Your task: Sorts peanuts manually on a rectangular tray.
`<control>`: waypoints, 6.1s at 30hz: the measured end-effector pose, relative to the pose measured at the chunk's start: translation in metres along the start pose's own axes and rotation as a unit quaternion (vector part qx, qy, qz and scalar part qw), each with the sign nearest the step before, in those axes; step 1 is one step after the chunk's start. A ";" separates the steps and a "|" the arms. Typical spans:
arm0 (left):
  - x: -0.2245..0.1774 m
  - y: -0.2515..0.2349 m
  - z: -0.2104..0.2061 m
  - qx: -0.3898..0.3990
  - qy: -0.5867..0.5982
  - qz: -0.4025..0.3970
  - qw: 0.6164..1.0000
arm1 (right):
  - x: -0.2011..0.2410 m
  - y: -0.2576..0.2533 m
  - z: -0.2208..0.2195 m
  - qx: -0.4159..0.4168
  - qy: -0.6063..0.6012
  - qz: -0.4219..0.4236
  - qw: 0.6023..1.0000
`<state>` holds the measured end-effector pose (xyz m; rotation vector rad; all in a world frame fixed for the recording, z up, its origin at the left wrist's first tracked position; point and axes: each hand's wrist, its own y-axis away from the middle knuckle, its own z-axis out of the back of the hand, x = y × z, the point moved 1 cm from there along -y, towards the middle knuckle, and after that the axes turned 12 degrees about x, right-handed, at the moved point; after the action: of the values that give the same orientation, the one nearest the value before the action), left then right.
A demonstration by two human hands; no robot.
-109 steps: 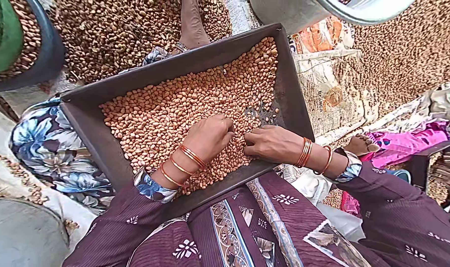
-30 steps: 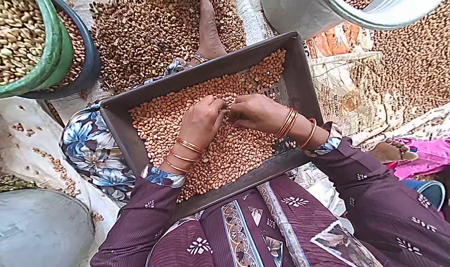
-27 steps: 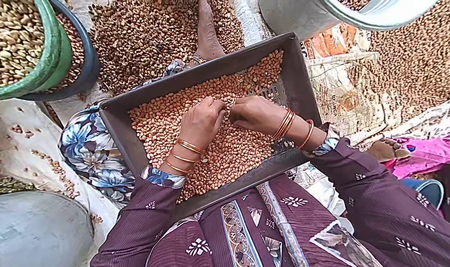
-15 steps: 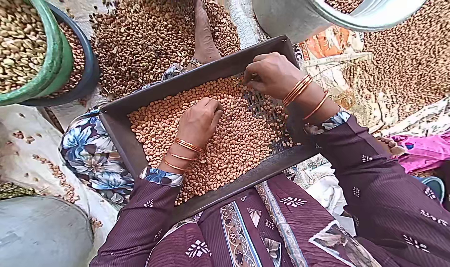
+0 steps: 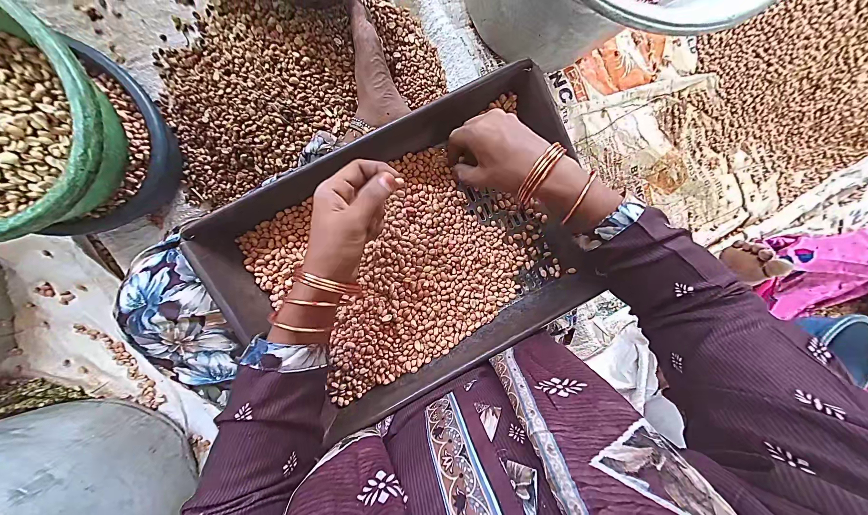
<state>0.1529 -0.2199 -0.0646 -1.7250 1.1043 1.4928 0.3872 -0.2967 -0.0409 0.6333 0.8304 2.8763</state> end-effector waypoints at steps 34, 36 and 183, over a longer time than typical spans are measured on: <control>0.007 -0.036 -0.015 0.047 -0.037 0.076 0.995 | -0.014 0.010 0.014 -0.065 -0.006 -0.028 0.997; 0.002 -0.046 -0.017 0.076 -0.009 0.090 0.993 | -0.009 0.006 0.010 -0.032 0.021 -0.044 0.998; 0.009 0.055 -0.038 0.189 -0.615 0.033 0.765 | 0.039 0.092 -0.067 -0.004 0.082 0.141 0.987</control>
<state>0.1232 -0.2802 -0.0614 -0.1875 0.6093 1.7710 0.3276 -0.4009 -0.0296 0.5586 0.8086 3.2222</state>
